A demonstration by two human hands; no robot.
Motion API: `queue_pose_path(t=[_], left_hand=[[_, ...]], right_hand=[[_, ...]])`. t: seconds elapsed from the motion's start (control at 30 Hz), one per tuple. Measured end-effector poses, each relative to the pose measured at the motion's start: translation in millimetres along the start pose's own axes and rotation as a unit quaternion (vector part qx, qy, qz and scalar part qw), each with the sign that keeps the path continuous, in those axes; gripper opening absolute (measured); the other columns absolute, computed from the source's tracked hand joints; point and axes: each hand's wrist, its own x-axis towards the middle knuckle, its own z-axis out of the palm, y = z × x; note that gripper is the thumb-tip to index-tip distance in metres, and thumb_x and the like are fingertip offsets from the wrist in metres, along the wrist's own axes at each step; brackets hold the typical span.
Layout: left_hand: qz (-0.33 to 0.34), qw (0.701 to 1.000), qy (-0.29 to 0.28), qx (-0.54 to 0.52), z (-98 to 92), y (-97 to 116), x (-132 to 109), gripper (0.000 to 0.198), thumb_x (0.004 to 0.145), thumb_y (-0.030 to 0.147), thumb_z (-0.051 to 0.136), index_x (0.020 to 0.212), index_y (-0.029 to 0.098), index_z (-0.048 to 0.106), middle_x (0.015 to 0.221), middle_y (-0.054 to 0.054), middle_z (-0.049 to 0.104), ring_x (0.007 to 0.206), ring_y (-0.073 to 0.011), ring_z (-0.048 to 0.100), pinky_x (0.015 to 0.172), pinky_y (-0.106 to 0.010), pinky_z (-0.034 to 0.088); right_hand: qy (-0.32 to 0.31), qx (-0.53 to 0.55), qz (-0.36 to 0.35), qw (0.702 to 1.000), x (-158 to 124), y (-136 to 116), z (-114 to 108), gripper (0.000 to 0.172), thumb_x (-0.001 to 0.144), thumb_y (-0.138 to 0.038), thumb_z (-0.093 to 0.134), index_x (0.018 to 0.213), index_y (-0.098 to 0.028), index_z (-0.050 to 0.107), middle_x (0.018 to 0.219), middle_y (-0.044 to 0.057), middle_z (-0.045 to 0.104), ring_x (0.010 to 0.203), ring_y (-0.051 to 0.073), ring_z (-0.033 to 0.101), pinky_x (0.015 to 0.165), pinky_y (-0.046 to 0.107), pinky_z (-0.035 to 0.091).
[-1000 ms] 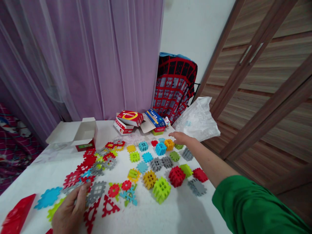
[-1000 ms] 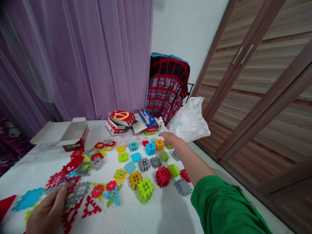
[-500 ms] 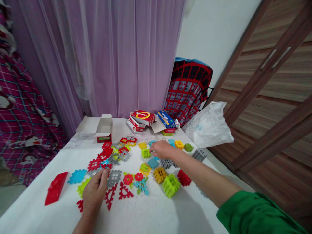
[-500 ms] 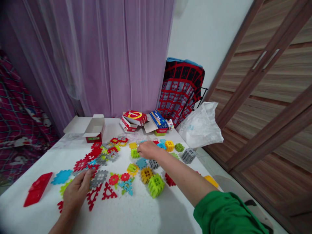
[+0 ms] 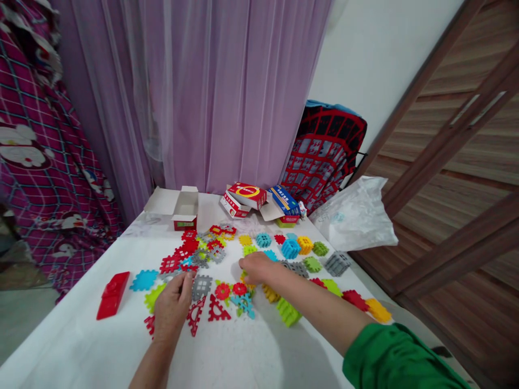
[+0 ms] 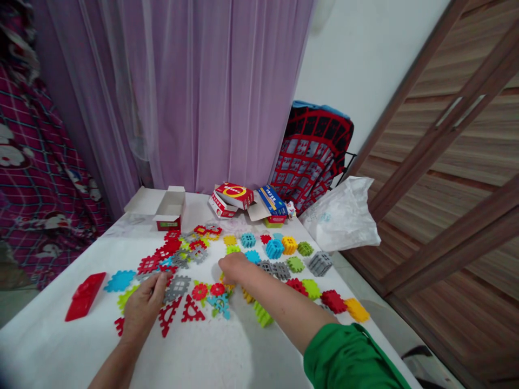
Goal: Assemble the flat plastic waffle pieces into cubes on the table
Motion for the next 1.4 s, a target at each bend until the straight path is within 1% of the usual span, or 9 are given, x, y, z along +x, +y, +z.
queue_pose_path(t=[0.1,0.27,0.33,0.47,0.73,0.87,1.07,1.2,1.4], left_hand=[[0.005,1.0,0.001,-0.005,0.2,-0.3,0.0,0.034,0.088,0.044,0.046,0.092,0.026,0.075,0.088,0.0,0.077,0.08,-0.0168,0.068,0.067,-0.023,0.046],[0.011,1.0,-0.002,-0.004,1.9,-4.5,0.8,0.032,0.089,0.044,0.047,0.094,0.028,0.075,0.085,0.002,0.076,0.076,-0.0154,0.067,0.066,-0.022,0.046],[0.01,1.0,0.0,0.0,2.7,-6.2,1.0,0.032,0.089,0.044,0.047,0.094,0.028,0.075,0.085,0.002,0.076,0.076,-0.0154,0.066,0.066,-0.022,0.046],[0.011,1.0,-0.005,0.003,3.2,-7.5,1.4,0.033,0.09,0.044,0.047,0.095,0.028,0.075,0.088,0.002,0.076,0.078,-0.0152,0.066,0.067,-0.022,0.045],[0.01,1.0,-0.009,-0.007,3.6,-10.4,2.3,0.033,0.089,0.044,0.047,0.095,0.027,0.075,0.089,0.001,0.077,0.083,-0.0165,0.067,0.069,-0.023,0.046],[0.011,1.0,-0.009,-0.008,3.5,-9.0,2.2,0.032,0.088,0.044,0.048,0.094,0.027,0.075,0.087,0.001,0.076,0.079,-0.0163,0.067,0.068,-0.023,0.046],[0.003,1.0,0.003,-0.01,1.2,-0.8,0.0,0.035,0.088,0.046,0.046,0.092,0.027,0.074,0.087,0.002,0.076,0.08,-0.0165,0.068,0.068,-0.023,0.047],[0.01,1.0,0.001,-0.016,0.6,1.0,-0.7,0.037,0.088,0.047,0.044,0.092,0.026,0.074,0.086,0.0,0.076,0.079,-0.0165,0.068,0.069,-0.023,0.047],[0.006,1.0,0.0,-0.013,0.3,1.4,-1.5,0.039,0.089,0.048,0.043,0.093,0.025,0.074,0.084,0.0,0.075,0.078,-0.0163,0.068,0.069,-0.023,0.048]], right_hand=[[0.002,0.039,0.003,0.999,8.0,3.9,-2.8,0.041,0.078,-0.036,0.068,0.115,-0.019,0.067,0.116,0.014,0.071,0.107,0.029,0.067,0.08,0.033,0.051],[0.117,0.15,0.078,0.979,17.0,16.9,-2.5,0.045,0.088,-0.04,0.057,0.129,-0.023,0.057,0.114,0.007,0.072,0.109,0.023,0.065,0.086,0.03,0.049],[0.091,0.128,0.053,0.986,15.0,20.0,1.5,0.041,0.086,-0.035,0.061,0.126,-0.024,0.061,0.114,0.006,0.072,0.109,0.023,0.065,0.086,0.03,0.048],[0.015,0.034,-0.064,0.997,7.7,20.7,13.7,0.04,0.078,-0.023,0.069,0.117,-0.028,0.066,0.121,0.004,0.068,0.112,0.023,0.063,0.083,0.027,0.049],[0.017,-0.01,-0.082,0.996,10.9,18.3,21.7,0.025,0.073,-0.024,0.072,0.098,-0.026,0.072,0.115,0.003,0.07,0.102,0.022,0.066,0.072,0.025,0.048],[0.011,-0.012,-0.062,0.998,7.5,23.8,8.3,0.019,0.079,-0.025,0.066,0.097,-0.025,0.072,0.106,0.004,0.074,0.1,0.023,0.067,0.072,0.026,0.048],[0.128,0.022,0.015,0.991,-6.4,13.1,-11.2,0.03,0.087,-0.028,0.056,0.115,-0.024,0.065,0.112,0.009,0.072,0.102,0.024,0.067,0.078,0.03,0.048],[0.103,0.065,-0.032,0.992,-18.4,-1.1,-10.1,0.026,0.09,-0.035,0.052,0.109,-0.028,0.069,0.105,0.005,0.075,0.098,0.023,0.068,0.076,0.029,0.047],[0.084,0.045,0.053,0.994,-5.8,17.9,-5.7,0.029,0.09,-0.024,0.048,0.106,-0.024,0.072,0.108,0.009,0.073,0.103,0.025,0.066,0.079,0.032,0.048]])
